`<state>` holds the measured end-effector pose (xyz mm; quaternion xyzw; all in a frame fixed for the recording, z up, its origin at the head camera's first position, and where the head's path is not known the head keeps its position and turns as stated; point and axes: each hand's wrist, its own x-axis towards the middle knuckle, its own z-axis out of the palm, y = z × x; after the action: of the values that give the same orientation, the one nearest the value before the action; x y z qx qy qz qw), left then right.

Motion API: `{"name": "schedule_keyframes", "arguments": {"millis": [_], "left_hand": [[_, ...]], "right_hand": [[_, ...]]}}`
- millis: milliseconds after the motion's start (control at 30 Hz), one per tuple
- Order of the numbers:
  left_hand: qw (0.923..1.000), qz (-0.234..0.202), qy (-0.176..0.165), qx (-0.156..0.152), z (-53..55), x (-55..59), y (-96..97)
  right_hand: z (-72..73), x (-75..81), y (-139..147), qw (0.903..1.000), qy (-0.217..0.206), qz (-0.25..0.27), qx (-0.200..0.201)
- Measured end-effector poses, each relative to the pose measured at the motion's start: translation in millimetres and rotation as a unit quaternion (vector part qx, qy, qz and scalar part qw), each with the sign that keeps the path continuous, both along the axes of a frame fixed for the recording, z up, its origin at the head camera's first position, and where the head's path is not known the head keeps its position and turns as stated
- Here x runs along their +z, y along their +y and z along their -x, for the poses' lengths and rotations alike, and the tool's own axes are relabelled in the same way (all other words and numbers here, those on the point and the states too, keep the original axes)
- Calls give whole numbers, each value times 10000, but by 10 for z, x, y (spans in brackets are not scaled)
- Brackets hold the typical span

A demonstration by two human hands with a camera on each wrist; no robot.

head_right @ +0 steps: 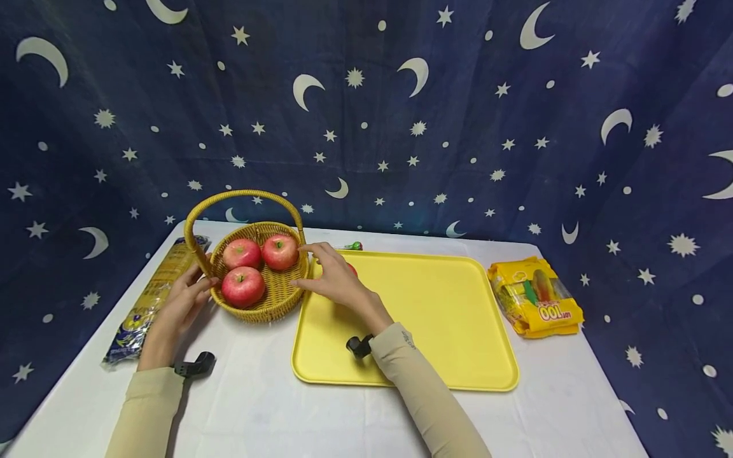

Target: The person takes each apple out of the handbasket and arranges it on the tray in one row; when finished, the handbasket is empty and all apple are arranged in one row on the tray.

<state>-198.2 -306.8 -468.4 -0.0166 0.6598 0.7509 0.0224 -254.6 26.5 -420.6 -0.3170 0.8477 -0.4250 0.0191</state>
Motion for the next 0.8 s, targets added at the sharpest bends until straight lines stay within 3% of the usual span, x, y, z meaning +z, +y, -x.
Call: {"name": "schedule_keyframes", "arguments": {"millis": [200,400,800], "left_hand": [[9999,97,-57,21,1,8,-6],[9999,114,-105,17,22,20,-11],[9998,68,-172,5,29,14,-16]], "right_hand": [[-1,7,-337,9986,-359,-226,317],[70,-47,-647,9955,-117,-804,497],[157,-75,-1022,9844,82,-1468,971]]}}
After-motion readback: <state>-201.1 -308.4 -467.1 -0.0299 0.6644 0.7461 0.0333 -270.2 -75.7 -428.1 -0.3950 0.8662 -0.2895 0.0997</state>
